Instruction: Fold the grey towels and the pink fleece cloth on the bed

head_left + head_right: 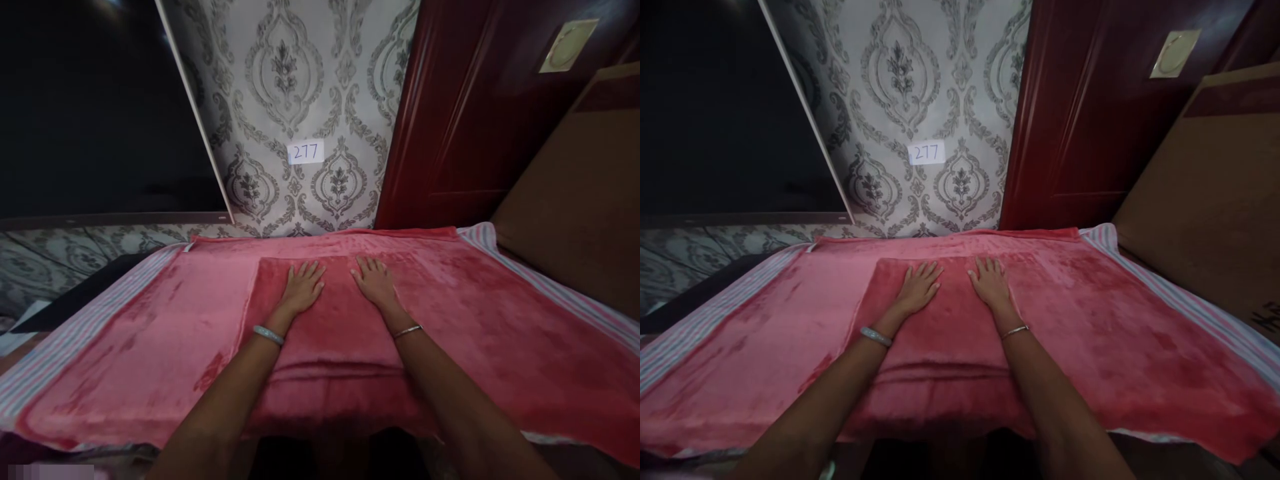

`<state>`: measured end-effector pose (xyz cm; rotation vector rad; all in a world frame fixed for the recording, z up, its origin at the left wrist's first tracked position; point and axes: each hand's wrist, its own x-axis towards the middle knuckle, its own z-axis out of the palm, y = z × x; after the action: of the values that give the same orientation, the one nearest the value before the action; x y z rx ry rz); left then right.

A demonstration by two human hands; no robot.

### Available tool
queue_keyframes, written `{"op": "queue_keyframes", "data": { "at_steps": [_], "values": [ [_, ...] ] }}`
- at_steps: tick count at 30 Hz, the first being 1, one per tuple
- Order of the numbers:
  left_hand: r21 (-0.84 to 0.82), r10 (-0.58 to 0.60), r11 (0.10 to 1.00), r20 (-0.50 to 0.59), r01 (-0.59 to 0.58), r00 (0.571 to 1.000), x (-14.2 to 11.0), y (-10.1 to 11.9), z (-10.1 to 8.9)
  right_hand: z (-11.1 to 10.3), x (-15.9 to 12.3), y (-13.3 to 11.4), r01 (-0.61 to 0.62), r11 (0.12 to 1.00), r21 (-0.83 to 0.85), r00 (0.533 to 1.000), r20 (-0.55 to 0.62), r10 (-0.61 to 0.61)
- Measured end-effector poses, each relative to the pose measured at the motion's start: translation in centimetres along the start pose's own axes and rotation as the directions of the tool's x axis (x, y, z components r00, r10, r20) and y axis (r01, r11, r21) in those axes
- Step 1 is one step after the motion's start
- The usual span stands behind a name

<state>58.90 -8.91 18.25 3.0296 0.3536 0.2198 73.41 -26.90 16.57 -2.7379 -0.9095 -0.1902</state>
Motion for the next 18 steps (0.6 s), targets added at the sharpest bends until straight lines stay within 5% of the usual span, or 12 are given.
{"op": "queue_keyframes", "data": {
  "at_steps": [5,10,14,18],
  "values": [
    [-0.029,-0.090,0.996,-0.144,0.087,0.985,-0.6,0.9,-0.6,0.5,0.4,0.5,0.025,0.999,0.038,0.999,-0.046,-0.023],
    [0.002,-0.344,0.931,-0.326,0.365,0.880,-1.5,0.4,-3.4,1.1,0.3,0.8,0.066,0.997,0.051,0.994,-0.085,-0.061],
    [0.055,-0.438,0.888,-0.196,0.456,0.877,-2.7,-2.2,-4.5,1.3,0.3,0.9,0.052,0.998,0.044,0.996,-0.078,-0.048],
    [0.059,-0.491,0.870,0.028,0.489,0.871,-3.7,-4.1,-3.3,1.2,0.3,1.0,0.038,0.998,0.042,0.998,-0.059,-0.035]
  ]
}}
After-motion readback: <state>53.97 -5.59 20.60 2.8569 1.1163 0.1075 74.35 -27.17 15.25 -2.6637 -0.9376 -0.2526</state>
